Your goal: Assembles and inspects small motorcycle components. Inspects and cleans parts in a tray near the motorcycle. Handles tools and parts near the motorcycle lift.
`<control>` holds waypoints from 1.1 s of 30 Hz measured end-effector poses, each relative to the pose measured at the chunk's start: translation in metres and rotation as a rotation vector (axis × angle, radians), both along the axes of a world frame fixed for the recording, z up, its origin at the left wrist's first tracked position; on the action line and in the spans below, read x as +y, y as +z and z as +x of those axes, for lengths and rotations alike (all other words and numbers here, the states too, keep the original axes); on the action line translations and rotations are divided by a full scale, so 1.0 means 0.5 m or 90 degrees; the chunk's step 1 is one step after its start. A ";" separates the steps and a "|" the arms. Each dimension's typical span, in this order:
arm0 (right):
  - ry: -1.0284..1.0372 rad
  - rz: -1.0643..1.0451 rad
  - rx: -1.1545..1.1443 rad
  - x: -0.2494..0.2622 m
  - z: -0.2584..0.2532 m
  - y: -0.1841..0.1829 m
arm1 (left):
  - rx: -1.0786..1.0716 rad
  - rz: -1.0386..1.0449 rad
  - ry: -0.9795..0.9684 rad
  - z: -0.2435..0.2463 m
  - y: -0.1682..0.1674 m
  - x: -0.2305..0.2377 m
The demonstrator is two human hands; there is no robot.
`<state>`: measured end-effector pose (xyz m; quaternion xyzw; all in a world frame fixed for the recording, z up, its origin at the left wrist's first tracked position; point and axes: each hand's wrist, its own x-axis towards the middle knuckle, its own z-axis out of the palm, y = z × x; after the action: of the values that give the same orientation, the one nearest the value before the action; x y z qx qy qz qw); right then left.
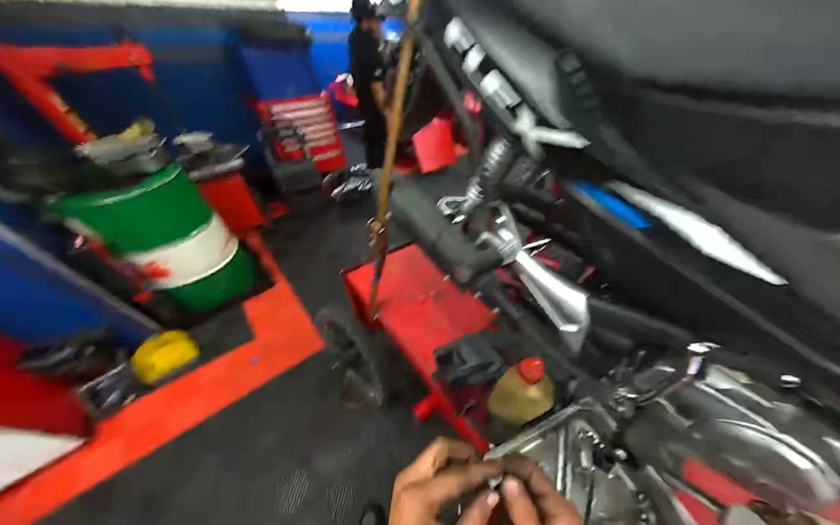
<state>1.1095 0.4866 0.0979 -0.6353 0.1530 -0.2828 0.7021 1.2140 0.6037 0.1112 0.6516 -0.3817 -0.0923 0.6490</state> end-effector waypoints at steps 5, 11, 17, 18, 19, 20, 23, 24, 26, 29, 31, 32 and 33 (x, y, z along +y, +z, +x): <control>0.027 0.001 -0.006 0.112 0.104 0.014 | -0.082 0.025 0.051 0.092 0.016 0.119; 0.008 -0.032 0.022 0.218 0.190 0.025 | -0.100 0.051 0.044 0.184 0.023 0.220; -0.033 -0.052 0.048 0.292 0.232 0.027 | -0.125 0.036 -0.016 0.243 0.020 0.280; -0.040 -0.056 0.051 0.301 0.236 0.025 | -0.127 0.031 -0.026 0.248 0.019 0.286; -0.045 -0.053 0.051 0.309 0.238 0.024 | -0.128 0.030 -0.035 0.252 0.018 0.292; -0.051 -0.049 0.051 0.316 0.239 0.023 | -0.129 0.031 -0.044 0.255 0.018 0.298; -0.070 -0.059 0.048 0.330 0.240 0.025 | -0.105 0.036 -0.081 0.260 0.020 0.308; -0.078 -0.081 0.050 0.331 0.239 0.025 | -0.080 0.030 -0.097 0.260 0.021 0.310; -0.100 -0.145 0.056 0.328 0.239 0.026 | -0.010 0.007 -0.131 0.261 0.023 0.310; -0.104 -0.241 0.037 0.313 0.238 0.024 | 0.127 -0.045 -0.188 0.262 0.016 0.310; -0.095 -0.279 0.017 0.302 0.235 0.025 | 0.234 -0.083 -0.231 0.261 0.010 0.309; -0.093 -0.290 0.009 0.298 0.231 0.025 | 0.287 -0.094 -0.250 0.259 0.010 0.309; -0.092 -0.300 0.000 0.292 0.226 0.026 | 0.335 -0.102 -0.262 0.258 0.010 0.308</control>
<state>1.2222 0.6324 0.1107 -0.7686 0.1280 -0.3604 0.5127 1.3429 0.7577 0.1164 0.4621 -0.3307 -0.3559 0.7419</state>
